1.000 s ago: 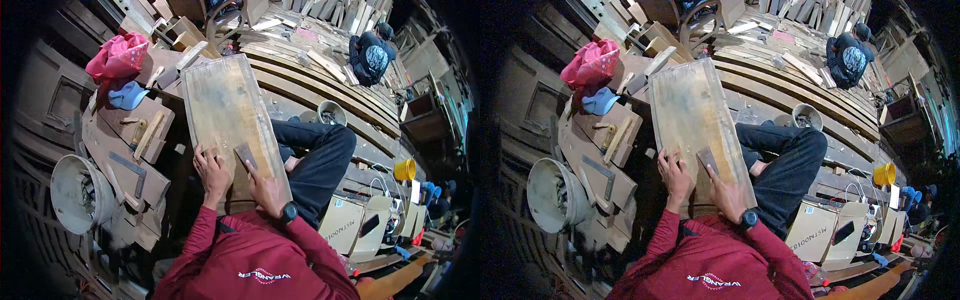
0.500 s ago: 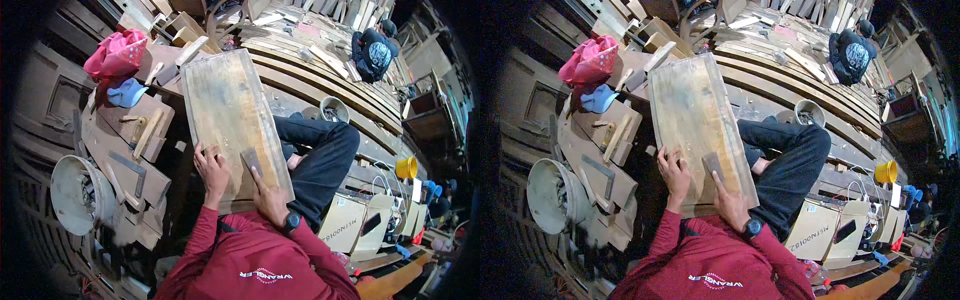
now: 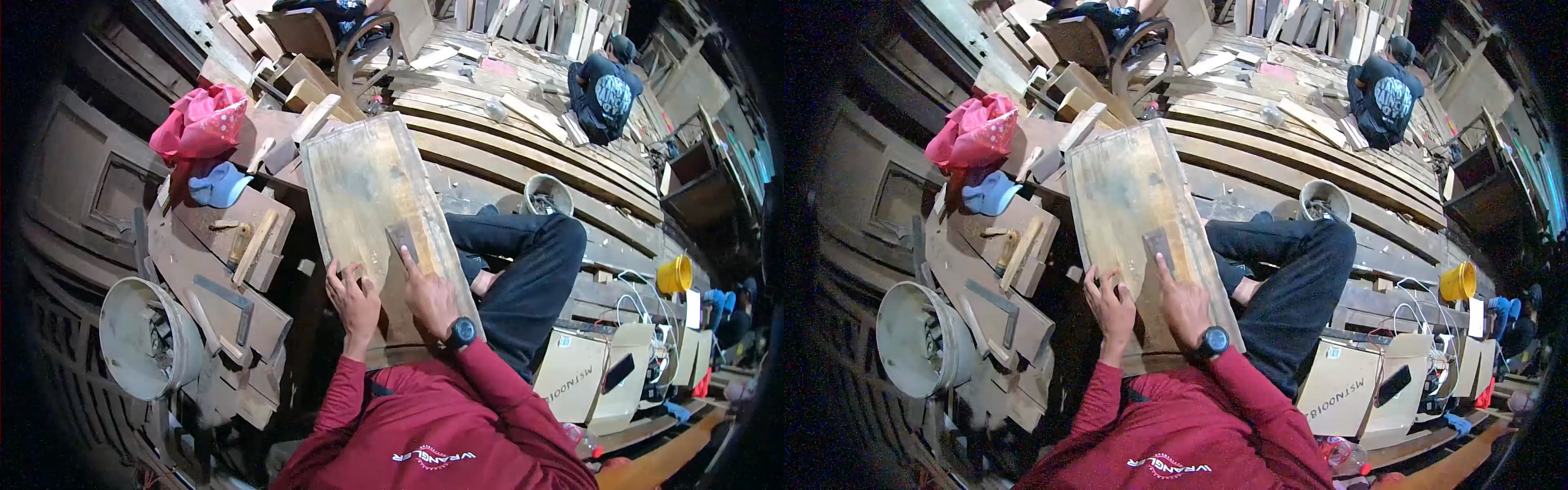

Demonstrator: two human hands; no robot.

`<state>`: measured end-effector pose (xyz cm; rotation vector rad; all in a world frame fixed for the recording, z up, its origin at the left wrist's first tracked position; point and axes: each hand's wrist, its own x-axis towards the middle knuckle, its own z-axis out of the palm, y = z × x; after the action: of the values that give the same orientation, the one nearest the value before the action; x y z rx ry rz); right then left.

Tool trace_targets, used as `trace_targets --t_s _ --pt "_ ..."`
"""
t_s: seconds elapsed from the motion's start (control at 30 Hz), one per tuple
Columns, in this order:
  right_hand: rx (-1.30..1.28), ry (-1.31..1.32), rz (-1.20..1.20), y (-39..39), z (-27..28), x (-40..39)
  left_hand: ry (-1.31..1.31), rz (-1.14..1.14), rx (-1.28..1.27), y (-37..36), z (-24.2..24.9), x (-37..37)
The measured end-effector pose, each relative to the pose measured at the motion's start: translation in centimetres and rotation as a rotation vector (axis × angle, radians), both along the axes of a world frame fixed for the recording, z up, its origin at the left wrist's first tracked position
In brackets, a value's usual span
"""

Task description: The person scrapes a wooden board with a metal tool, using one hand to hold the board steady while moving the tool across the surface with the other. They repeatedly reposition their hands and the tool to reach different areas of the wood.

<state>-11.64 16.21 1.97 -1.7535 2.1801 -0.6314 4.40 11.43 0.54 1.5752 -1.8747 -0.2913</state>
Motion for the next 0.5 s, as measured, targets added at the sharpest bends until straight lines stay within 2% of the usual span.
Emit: trace_targets --t_s 0.07,0.1,0.23,0.37,0.5 --pt "0.072 0.042 -0.007 3.0 0.5 0.5 -0.003 -0.002 0.005 0.2 0.5 -0.2" --pt "-0.035 0.054 0.058 5.0 0.2 0.0 -0.008 -0.005 -0.005 0.2 0.2 -0.2" --pt "0.137 0.077 0.052 9.7 1.3 -0.3 -0.013 0.008 0.012 0.1 0.1 -0.4" --pt "0.114 0.002 0.099 7.0 2.6 -1.0 -0.051 0.013 -0.017 0.2 0.0 -0.5" --pt "0.012 0.037 0.051 0.9 0.7 -0.3 -0.046 0.010 -0.007 0.3 0.7 -0.5"
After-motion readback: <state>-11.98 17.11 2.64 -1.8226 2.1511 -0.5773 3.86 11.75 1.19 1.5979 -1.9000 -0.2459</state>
